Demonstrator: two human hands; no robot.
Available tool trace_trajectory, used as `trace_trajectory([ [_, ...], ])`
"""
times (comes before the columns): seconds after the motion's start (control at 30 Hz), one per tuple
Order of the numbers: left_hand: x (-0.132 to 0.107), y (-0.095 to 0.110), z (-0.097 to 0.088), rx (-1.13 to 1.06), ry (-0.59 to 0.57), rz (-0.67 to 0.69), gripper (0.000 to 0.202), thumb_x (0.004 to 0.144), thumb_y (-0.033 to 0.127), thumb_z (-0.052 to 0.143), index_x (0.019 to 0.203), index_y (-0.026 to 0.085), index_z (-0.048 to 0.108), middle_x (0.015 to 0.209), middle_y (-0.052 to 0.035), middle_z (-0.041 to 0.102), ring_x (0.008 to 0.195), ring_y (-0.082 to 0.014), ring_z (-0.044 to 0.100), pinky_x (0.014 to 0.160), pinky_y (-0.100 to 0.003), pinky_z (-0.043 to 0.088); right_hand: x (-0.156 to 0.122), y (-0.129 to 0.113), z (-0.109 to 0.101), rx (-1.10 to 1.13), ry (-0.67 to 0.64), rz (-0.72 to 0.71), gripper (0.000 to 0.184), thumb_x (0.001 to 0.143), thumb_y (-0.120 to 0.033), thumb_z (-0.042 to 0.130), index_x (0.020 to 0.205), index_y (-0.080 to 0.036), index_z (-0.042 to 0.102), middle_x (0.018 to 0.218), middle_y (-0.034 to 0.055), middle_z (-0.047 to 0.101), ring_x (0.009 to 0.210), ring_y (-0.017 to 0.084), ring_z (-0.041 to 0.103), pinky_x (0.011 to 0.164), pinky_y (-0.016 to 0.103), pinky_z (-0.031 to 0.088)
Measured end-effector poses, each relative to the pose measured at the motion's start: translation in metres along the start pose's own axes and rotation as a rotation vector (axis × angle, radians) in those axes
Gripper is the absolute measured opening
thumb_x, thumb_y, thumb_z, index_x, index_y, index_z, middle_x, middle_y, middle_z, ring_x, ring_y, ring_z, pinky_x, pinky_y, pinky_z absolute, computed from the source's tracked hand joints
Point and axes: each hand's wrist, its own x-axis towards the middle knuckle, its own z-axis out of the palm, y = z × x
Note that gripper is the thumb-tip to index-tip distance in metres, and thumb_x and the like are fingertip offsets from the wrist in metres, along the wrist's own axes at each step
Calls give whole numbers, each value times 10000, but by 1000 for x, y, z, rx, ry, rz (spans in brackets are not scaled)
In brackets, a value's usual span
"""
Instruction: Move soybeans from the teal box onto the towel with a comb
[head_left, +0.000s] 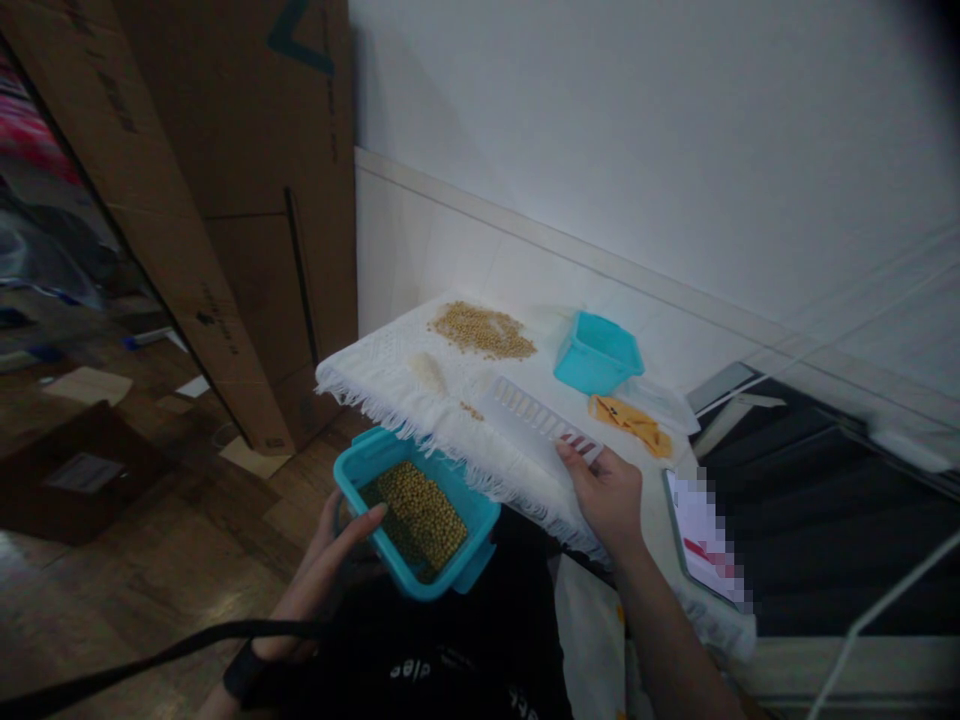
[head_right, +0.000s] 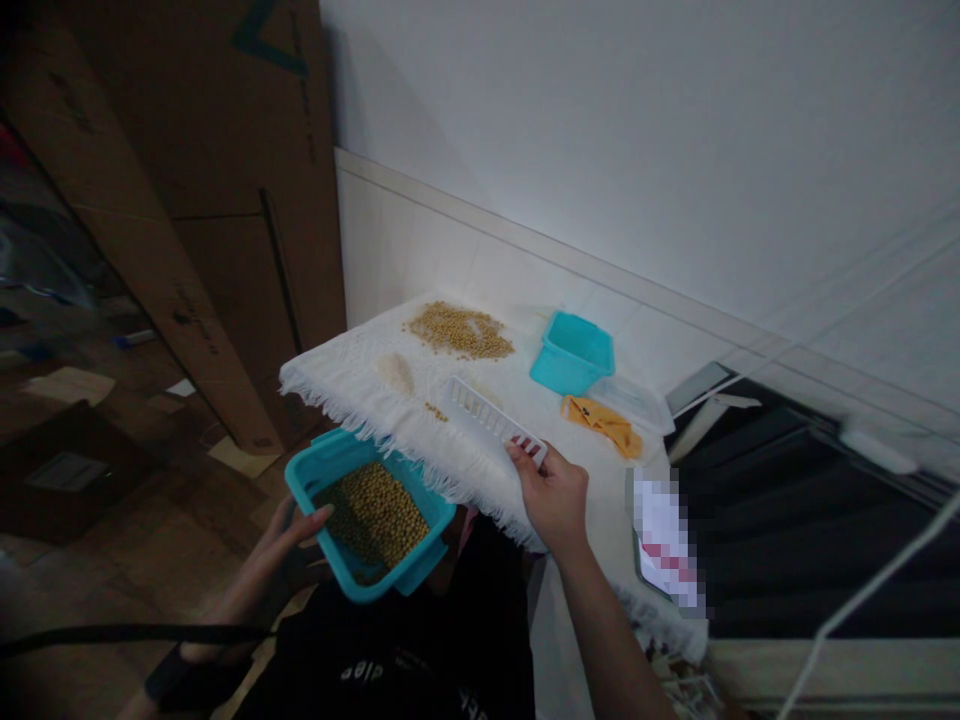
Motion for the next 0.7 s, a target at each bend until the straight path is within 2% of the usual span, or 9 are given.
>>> trace_trajectory([
  [0.23,0,0,-1,3,3,13,926,693,387,840,1454,403,314,1395,-144,568,889,-291,745,793,-508,607,0,4,1,53,-42,7,323,848,-479,626,806,-186,756,674,22,738,592,187,668,531,255,497],
  [0.43,0,2,1,-2,23,17,942,675,389,849,1456,399,322,1367,-143,585,882,-310,746,791,-526,605,-1,-4,2,68,-52,-30,309,839,-471,627,841,-197,769,703,24,758,594,190,692,547,258,529],
  [0.6,1,2,0,-27,19,38,949,677,387,840,1471,388,321,1298,-140,630,896,-329,743,788,-538,599,-10,-14,-3,46,-111,-97,279,865,-447,608,870,-229,782,774,23,777,679,200,732,613,259,566],
  [0.7,1,3,-1,-27,14,42,953,677,383,836,1475,393,316,1284,-128,642,895,-331,743,789,-532,599,-19,-20,-7,47,-157,-183,243,888,-416,600,876,-260,785,808,11,782,694,192,740,640,256,573],
])
